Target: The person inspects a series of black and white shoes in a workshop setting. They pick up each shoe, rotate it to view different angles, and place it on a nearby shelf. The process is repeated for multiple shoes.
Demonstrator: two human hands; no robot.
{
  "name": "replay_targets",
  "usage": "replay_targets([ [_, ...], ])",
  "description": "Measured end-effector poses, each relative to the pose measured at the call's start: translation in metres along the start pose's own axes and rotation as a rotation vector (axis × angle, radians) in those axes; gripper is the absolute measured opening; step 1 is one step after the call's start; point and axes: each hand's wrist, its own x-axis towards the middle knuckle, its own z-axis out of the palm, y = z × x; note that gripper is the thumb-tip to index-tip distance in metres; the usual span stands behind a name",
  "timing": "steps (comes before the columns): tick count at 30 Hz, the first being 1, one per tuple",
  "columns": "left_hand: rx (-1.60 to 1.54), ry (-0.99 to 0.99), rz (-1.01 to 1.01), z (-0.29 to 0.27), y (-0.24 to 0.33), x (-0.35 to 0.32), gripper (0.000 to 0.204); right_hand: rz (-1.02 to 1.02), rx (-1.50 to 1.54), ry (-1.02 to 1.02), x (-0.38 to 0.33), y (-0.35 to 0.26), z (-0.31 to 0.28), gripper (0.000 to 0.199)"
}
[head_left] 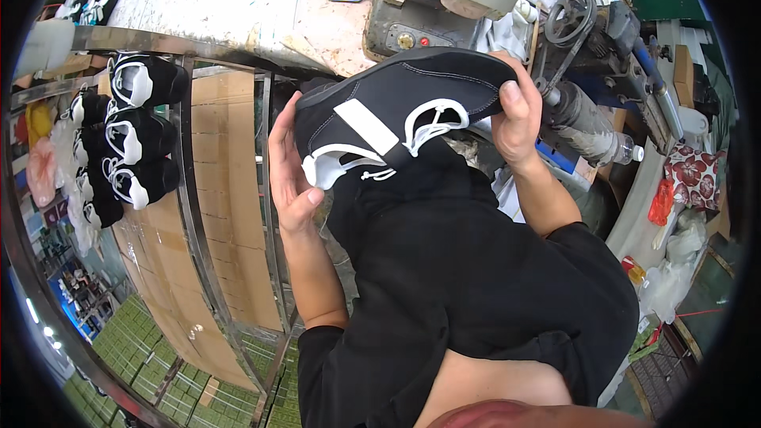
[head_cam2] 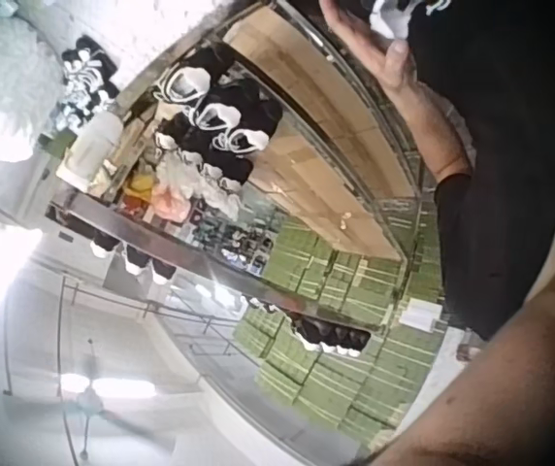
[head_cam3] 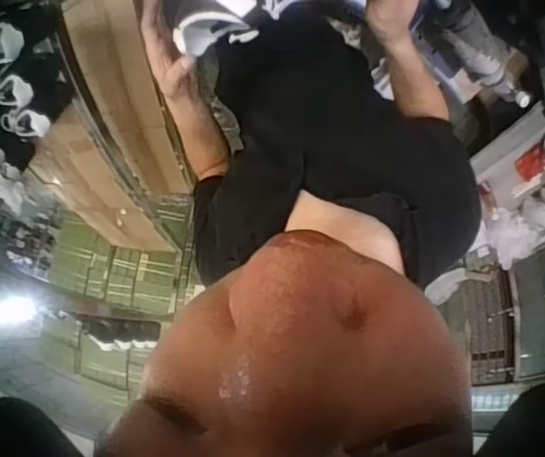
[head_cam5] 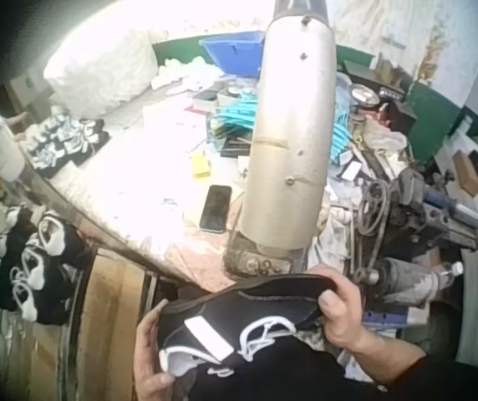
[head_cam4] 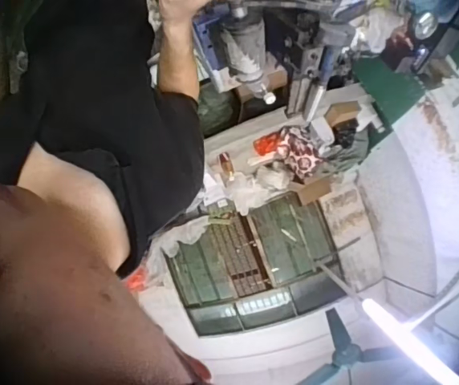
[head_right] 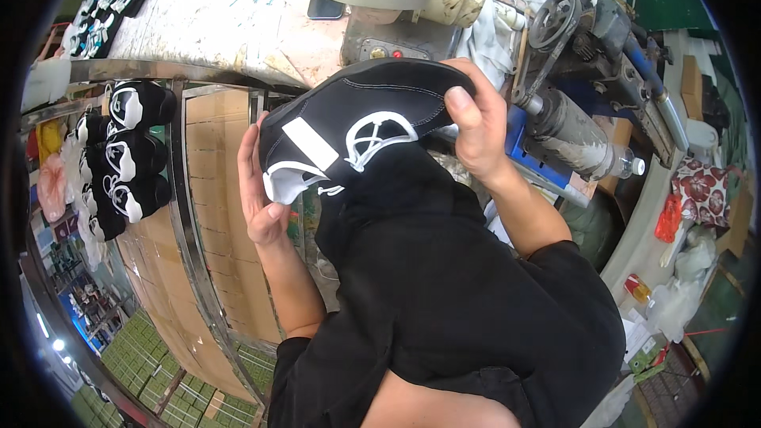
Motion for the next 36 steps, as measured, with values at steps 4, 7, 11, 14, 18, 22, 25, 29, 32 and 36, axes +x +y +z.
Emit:
replay_targets([
  [4,0.141,-0.065,-0.142,-0.009,-0.002,-0.011,0.102,0.029,0.003,-0.066,0.0,-0.004,0.002,0.031],
  [7,0.165,-0.152,-0.25,-0.012,-0.004,-0.02,0.084,0.155,-0.012,-0.094,0.001,-0.007,0.008,0.029],
  [11,0.232,-0.177,-0.314,-0.016,-0.007,-0.039,0.086,0.297,-0.044,-0.124,0.006,-0.007,0.017,0.032],
  [14,0.303,-0.194,-0.364,-0.02,-0.007,-0.054,0.089,0.337,-0.038,-0.176,0.013,0.0,0.02,0.037],
  [18,0.291,-0.271,-0.434,-0.019,-0.007,-0.07,0.088,0.34,-0.049,-0.249,0.02,0.016,0.025,0.044],
  [22,0.468,-0.214,-0.255,-0.02,-0.012,-0.057,0.045,0.455,-0.131,-0.441,0.028,0.029,0.03,0.047],
  [25,0.523,0.218,-0.072,0.018,-0.005,-0.033,0.021,0.492,-0.21,-0.593,0.024,0.023,0.05,0.041],
  [29,0.788,-0.015,0.136,0.038,0.009,-0.013,0.026,0.463,-0.312,-0.628,0.018,0.033,0.055,0.053],
  [32,0.829,-0.053,0.126,0.038,0.003,-0.016,0.024,0.397,-0.299,-0.608,0.015,0.033,0.055,0.051],
  [36,0.79,-0.097,0.1,0.035,-0.002,-0.018,0.019,0.423,-0.314,-0.623,0.012,0.032,0.051,0.051],
])
